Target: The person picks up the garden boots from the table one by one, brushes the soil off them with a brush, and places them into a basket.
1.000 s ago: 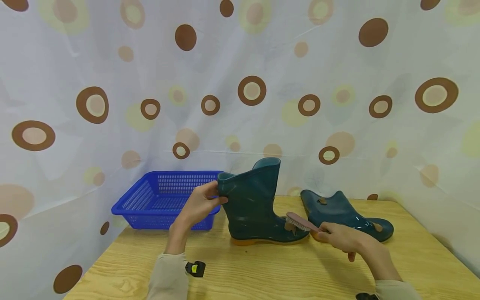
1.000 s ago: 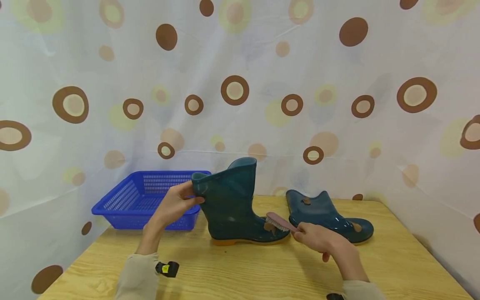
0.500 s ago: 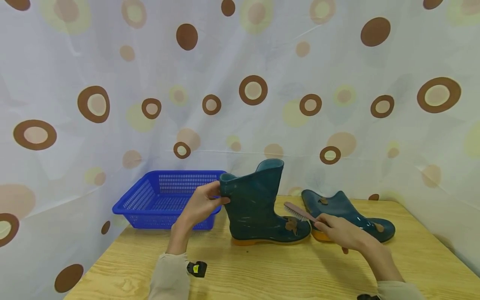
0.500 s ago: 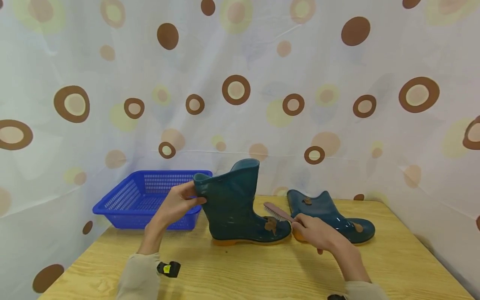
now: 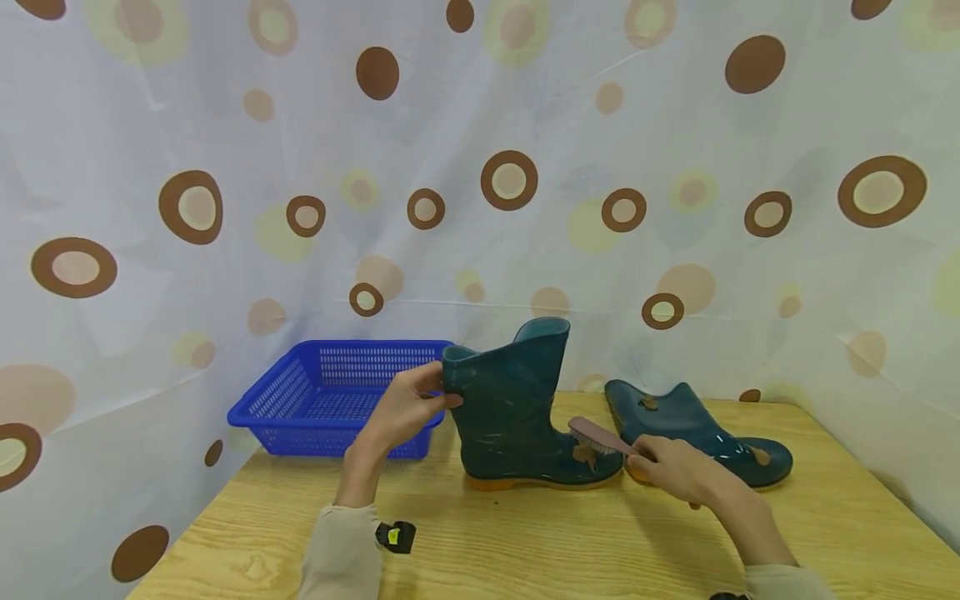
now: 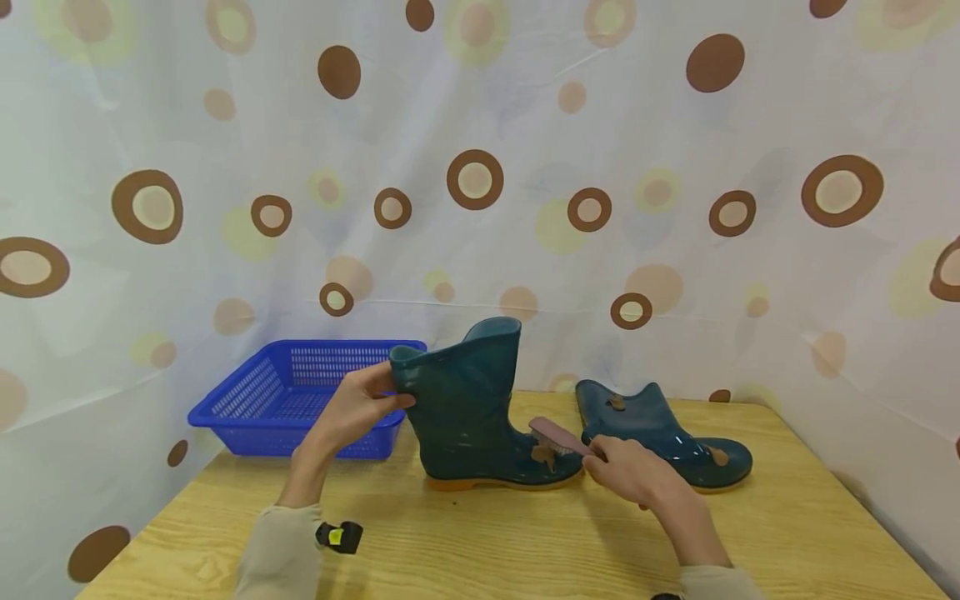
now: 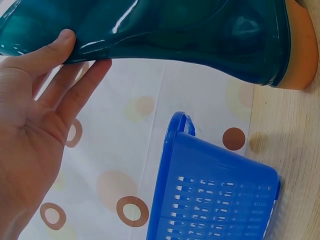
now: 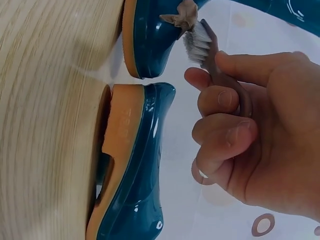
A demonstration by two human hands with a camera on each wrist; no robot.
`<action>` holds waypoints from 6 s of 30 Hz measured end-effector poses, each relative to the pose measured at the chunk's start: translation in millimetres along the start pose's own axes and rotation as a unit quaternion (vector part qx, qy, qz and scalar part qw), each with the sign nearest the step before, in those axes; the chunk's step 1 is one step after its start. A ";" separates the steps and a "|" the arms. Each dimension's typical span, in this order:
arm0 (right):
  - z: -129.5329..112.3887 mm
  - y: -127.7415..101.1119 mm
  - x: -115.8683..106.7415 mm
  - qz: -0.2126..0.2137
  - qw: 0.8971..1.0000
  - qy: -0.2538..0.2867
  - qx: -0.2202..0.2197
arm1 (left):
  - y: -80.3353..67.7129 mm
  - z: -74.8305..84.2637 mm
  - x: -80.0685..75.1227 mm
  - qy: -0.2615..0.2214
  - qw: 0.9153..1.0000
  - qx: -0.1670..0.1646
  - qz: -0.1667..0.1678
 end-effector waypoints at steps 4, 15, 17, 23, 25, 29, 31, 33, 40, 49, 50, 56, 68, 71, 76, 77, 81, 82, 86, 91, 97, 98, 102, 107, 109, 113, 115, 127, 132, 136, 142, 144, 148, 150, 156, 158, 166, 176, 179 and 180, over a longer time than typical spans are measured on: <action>6.9 0.2 -1.1 -0.002 1.000 0.005 0.008 | -0.4 -1.2 0.5 -0.005 1.000 -0.007 -0.001; 15.2 -4.3 -9.7 0.018 1.000 0.021 -0.004 | 0.4 -1.7 0.4 -0.008 1.000 -0.008 -0.005; 12.3 -3.0 -9.1 0.020 0.999 0.030 -0.021 | 0.6 -1.7 0.5 -0.006 1.000 -0.007 -0.005; -1.5 2.3 -3.2 0.024 0.999 0.023 -0.036 | 1.2 -0.5 0.4 -0.015 1.000 0.000 -0.012; -4.9 2.6 -2.1 0.030 0.999 0.007 -0.032 | 1.2 -0.1 0.4 -0.021 1.000 0.000 -0.018; -9.2 2.8 -2.1 0.045 0.998 -0.036 -0.009 | 0.8 0.1 0.3 -0.028 0.999 -0.001 -0.028; -9.8 3.2 -2.5 0.050 0.997 -0.056 0.003 | 0.6 0.2 0.4 -0.028 0.999 -0.001 -0.031; -9.4 3.4 -3.1 0.051 0.996 -0.066 0.012 | 0.7 0.1 0.6 -0.028 0.999 0.000 -0.035; -3.5 1.5 -8.1 0.057 0.995 -0.081 0.013 | 1.2 -1.4 1.0 -0.022 0.999 0.001 -0.039; -5.9 1.4 -5.3 0.054 0.998 -0.013 -0.013 | -2.5 2.1 -2.1 -0.024 0.998 -0.001 -0.049; -6.7 1.3 -4.4 0.054 0.998 -0.005 -0.017 | -2.2 2.0 -2.1 -0.025 0.998 0.000 -0.051; -11.7 2.0 -2.1 0.054 0.998 0.011 -0.043 | -0.9 2.9 -1.8 -0.027 0.998 0.008 -0.052; -15.0 6.9 3.7 0.041 0.998 -0.024 -0.034 | -1.9 0.8 -3.9 -0.030 0.999 0.011 -0.033; -16.3 5.8 2.3 0.045 0.998 -0.033 -0.023 | -1.8 -0.6 -4.6 -0.025 0.999 0.014 -0.025; -14.6 6.2 1.8 0.043 0.998 -0.040 0.001 | -2.7 -1.6 -5.6 -0.013 1.000 0.014 -0.019; -13.8 6.2 1.3 0.043 0.998 -0.045 0.006 | -2.9 -1.8 -5.7 -0.012 1.000 0.013 -0.019; -10.6 5.9 -2.8 0.044 0.997 -0.065 0.017 | -4.1 -1.9 -6.1 -0.008 1.000 0.011 -0.017; -9.6 5.3 -3.9 0.045 0.996 -0.069 0.018 | -4.1 -2.0 -6.1 -0.006 1.000 0.012 -0.016; -5.9 2.1 -7.2 0.038 0.998 -0.050 0.008 | -4.4 -3.4 -6.1 -0.003 1.000 0.005 -0.013; -2.9 -1.5 -8.9 0.035 0.999 -0.004 0.006 | -4.6 -4.8 -6.3 -0.006 1.000 -0.004 -0.015; 2.7 -3.9 -11.7 0.041 0.999 0.008 -0.001 | -3.4 -3.0 -6.2 -0.017 1.000 0.000 -0.017; 4.2 -4.8 -12.6 0.043 0.999 0.013 -0.003 | -3.1 -2.7 -6.0 -0.018 1.000 0.000 -0.017; 8.9 -7.2 -15.7 0.051 0.998 0.031 -0.010 | -2.6 -2.1 -5.7 -0.020 1.000 -0.003 -0.021; 12.6 -2.2 -11.1 0.032 0.999 0.032 -0.001 | -2.6 -2.7 -5.6 -0.016 1.000 -0.008 -0.018; 14.1 0.6 -8.2 0.020 0.999 0.033 0.001 | -2.7 -3.4 -5.6 -0.014 1.000 -0.009 -0.017; 16.7 1.9 -7.0 0.000 0.999 0.048 -0.006 | -2.3 -3.9 -5.9 -0.012 1.000 -0.011 -0.016; 17.3 0.2 -9.1 -0.008 0.998 0.055 -0.017 | -1.7 -3.1 -6.2 -0.009 1.000 -0.008 -0.014; 11.8 -12.3 -17.9 -0.094 0.989 0.074 -0.091 | -1.3 -2.7 -5.9 -0.005 1.000 -0.004 -0.006; 15.6 -16.5 -22.0 -0.117 0.984 0.082 -0.105 | -1.1 -3.3 -5.9 -0.006 1.000 0.000 -0.004; 18.9 -20.7 -26.2 -0.134 0.979 0.096 -0.120 | -0.8 -2.5 -6.5 -0.005 1.000 0.004 -0.004; 21.2 -23.0 -27.3 -0.145 0.976 0.107 -0.120 | -0.8 -3.6 -6.5 -0.008 1.000 0.002 -0.003; 21.3 -23.0 -27.4 -0.142 0.977 0.106 -0.121 | -1.0 -3.8 -6.2 -0.011 1.000 0.000 -0.002; 19.8 -22.5 -28.5 -0.131 0.978 0.106 -0.125 | -1.6 -3.4 -5.8 -0.009 1.000 0.000 -0.003; 17.9 -21.3 -29.2 -0.121 0.978 0.104 -0.133 | -2.2 -3.3 -6.4 -0.006 1.000 -0.002 -0.002; 15.0 -17.0 -29.4 -0.083 0.983 0.082 -0.143 | -4.6 -2.2 -7.4 -0.005 1.000 -0.005 -0.002; 15.3 -16.2 -29.3 -0.071 0.985 0.071 -0.140 | -4.3 -1.8 -6.7 -0.007 1.000 -0.004 -0.005; 12.8 -22.0 -33.5 0.009 0.989 0.034 -0.147 | -1.7 -1.1 -4.6 -0.004 1.000 0.000 -0.009; 19.8 -17.1 -30.2 -0.029 0.990 0.017 -0.137 | -2.1 -2.0 -5.1 -0.001 1.000 -0.004 -0.005; 21.0 -17.5 -29.8 -0.046 0.989 0.016 -0.140 | -1.7 -2.5 -4.9 -0.001 1.000 -0.002 -0.005; 20.8 -17.8 -29.9 -0.051 0.988 0.018 -0.145 | -1.6 -2.6 -4.9 -0.001 1.000 -0.001 -0.005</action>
Point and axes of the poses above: each hand's wrist, its own y-axis towards the middle knuckle, its own x-axis out of the palm, z = x × y, the point moved 2 cm from there along y, towards the middle knuckle, and after that the axes turned 10 degrees about -z, right-handed, at the moved point
